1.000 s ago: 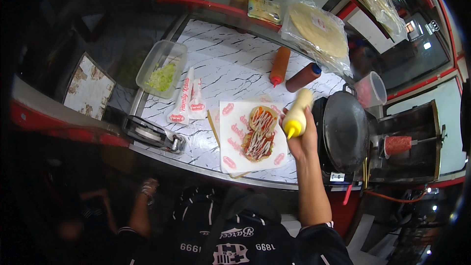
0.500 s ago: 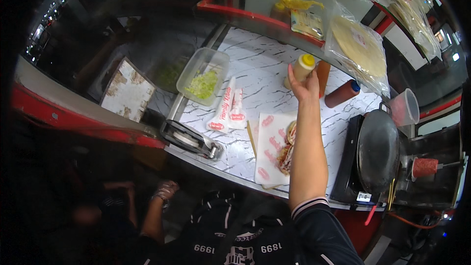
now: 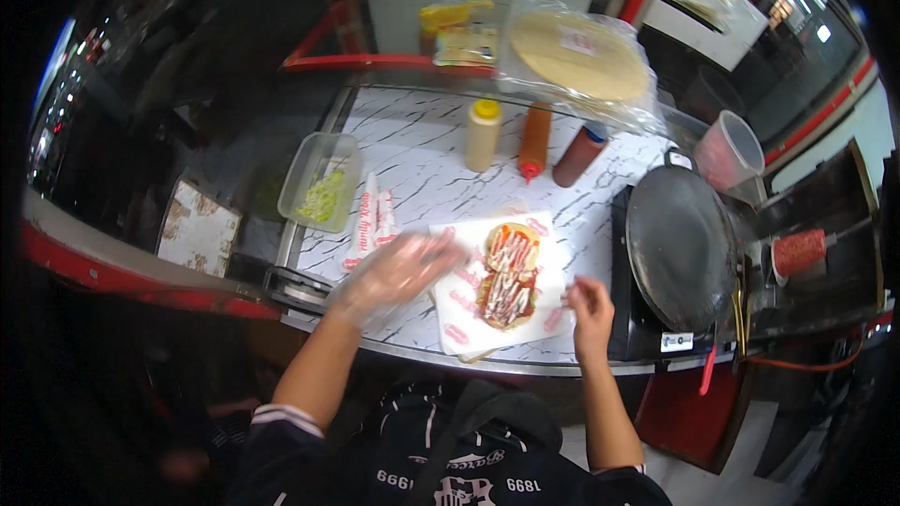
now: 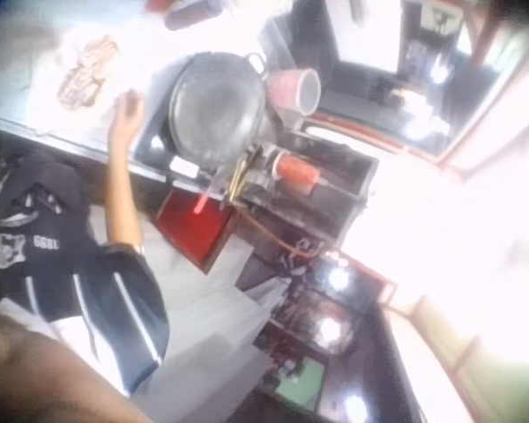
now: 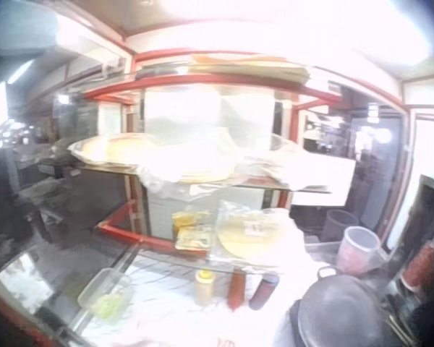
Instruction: The person assembles tacos by placing cooked tortillas on a paper, adding shredded lettuce and sliced meat, and drizzling sauces. They then fold the paper to wrap the taco and place it into a plastic bag for delivery.
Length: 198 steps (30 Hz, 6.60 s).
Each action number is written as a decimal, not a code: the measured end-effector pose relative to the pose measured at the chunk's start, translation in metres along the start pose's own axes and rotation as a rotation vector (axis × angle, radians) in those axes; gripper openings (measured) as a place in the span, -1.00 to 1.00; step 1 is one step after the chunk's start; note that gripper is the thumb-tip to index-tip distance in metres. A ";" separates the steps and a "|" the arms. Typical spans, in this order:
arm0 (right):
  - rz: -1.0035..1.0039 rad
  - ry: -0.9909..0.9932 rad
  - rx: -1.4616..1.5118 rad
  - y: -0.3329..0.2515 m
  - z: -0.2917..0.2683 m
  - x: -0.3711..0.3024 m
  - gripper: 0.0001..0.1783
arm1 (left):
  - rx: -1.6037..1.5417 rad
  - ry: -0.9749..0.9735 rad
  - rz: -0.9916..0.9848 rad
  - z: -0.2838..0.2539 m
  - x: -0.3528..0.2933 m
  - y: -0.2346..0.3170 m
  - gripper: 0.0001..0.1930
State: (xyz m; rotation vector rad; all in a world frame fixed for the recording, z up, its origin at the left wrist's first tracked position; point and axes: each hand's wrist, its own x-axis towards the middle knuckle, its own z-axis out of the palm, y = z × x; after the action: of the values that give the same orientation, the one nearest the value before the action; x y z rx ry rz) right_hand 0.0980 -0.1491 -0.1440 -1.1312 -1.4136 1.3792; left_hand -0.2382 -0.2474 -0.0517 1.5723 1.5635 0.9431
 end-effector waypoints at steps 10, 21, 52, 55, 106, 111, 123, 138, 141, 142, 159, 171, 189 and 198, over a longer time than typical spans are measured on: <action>0.048 0.116 -0.120 0.007 -0.056 -0.115 -0.80 | 1.054 -0.759 0.507 0.095 0.251 -0.093 -0.80; 0.043 0.133 -0.204 0.007 -0.058 -0.130 -0.79 | 0.005 -0.726 -0.173 0.069 0.221 -0.071 -0.84; -0.909 -0.543 -0.986 0.052 0.061 -0.087 -0.73 | 0.837 0.019 0.639 0.147 0.012 -0.052 -0.51; -0.887 -0.557 -0.924 0.059 0.057 -0.085 -0.76 | 0.907 0.023 0.598 0.144 0.023 -0.053 -0.52; -0.266 -0.476 -1.443 0.022 0.053 0.170 -0.69 | 0.644 -0.130 0.139 0.144 0.140 -0.034 -0.35; -0.334 -0.554 -1.567 0.013 0.089 0.142 -0.69 | 0.629 -0.052 0.190 0.154 0.111 -0.053 -0.36; -0.256 -0.520 -1.627 0.002 0.096 0.139 -0.69 | 0.674 -0.113 0.049 0.168 0.091 -0.033 -0.34; 0.608 -0.118 -0.065 0.006 -0.026 -0.002 -0.67 | 0.802 -0.153 -0.187 0.169 0.127 -0.042 -0.11; 0.309 0.061 0.098 0.062 -0.013 0.002 -0.67 | 0.767 -0.149 -0.174 0.166 0.130 -0.038 -0.08; 0.330 0.075 0.096 0.068 -0.014 0.002 -0.59 | 0.759 -0.144 -0.173 0.166 0.129 -0.039 -0.07; -0.509 -0.077 -1.081 0.036 0.100 -0.027 -0.54 | 0.754 0.053 -0.038 0.151 0.142 -0.087 -0.17; -0.818 -0.484 -1.093 0.042 0.039 0.017 -0.40 | -1.225 -0.042 -0.750 0.099 -0.039 -0.055 -0.33; -0.830 -0.383 -1.106 0.051 0.050 0.001 -0.45 | 0.475 0.644 0.043 0.184 0.015 -0.052 -0.65; -0.496 -0.331 -0.279 0.041 0.022 0.000 -0.53 | 0.519 0.217 0.249 0.200 0.032 -0.068 -0.40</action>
State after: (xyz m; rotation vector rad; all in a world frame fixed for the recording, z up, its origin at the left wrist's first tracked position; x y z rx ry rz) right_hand 0.0785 -0.1552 -0.1855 -0.6581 -2.0120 1.0597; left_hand -0.0948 -0.2132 -0.2061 2.1205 1.9023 0.9066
